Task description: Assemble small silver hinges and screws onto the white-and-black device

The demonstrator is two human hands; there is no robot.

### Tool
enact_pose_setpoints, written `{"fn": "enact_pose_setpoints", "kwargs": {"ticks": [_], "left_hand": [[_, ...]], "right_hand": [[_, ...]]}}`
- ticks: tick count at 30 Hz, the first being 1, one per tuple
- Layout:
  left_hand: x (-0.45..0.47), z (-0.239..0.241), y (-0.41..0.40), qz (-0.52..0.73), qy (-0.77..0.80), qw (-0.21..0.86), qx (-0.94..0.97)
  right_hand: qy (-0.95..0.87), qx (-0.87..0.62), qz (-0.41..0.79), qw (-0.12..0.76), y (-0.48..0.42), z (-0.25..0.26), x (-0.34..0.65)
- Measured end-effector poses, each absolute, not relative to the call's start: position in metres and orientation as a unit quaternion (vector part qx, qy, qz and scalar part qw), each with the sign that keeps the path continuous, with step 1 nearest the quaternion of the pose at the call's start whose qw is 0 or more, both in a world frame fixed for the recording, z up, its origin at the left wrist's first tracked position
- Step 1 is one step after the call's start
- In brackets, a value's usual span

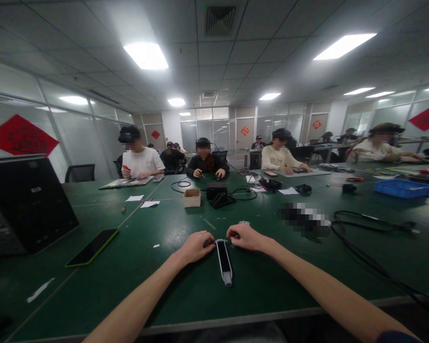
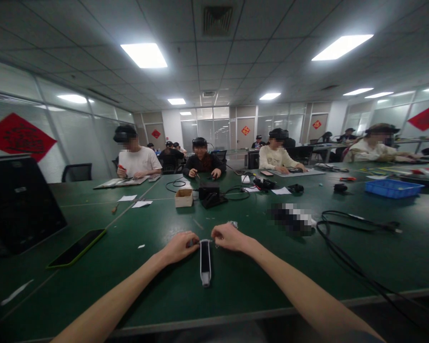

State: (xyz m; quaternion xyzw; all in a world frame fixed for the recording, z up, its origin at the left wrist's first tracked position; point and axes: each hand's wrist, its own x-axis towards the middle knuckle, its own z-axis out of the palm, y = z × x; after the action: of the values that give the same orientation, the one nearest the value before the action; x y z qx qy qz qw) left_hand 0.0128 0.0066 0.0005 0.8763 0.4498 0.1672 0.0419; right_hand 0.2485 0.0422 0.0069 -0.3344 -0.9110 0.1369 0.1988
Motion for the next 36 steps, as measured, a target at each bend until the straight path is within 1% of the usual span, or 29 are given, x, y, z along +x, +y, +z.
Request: {"fn": "enact_pose_setpoints", "kwargs": {"ticks": [5,14,36], "left_hand": [[0.0136,0.0034,0.0038,0.163,0.447,0.041,0.879],[0.0131,-0.0029,0.0071,0.185,0.442,0.009,0.878],[0.0119,-0.0025,0.0072,0.183,0.429,0.013,0.885]], "right_hand": [[-0.913,-0.331,0.138,0.195,0.0415,0.0065,0.2498],[-0.918,-0.321,0.14,0.188,0.0422,0.0055,0.2513],[-0.923,-0.314,0.133,0.181,0.0415,0.0079,0.2537]]}}
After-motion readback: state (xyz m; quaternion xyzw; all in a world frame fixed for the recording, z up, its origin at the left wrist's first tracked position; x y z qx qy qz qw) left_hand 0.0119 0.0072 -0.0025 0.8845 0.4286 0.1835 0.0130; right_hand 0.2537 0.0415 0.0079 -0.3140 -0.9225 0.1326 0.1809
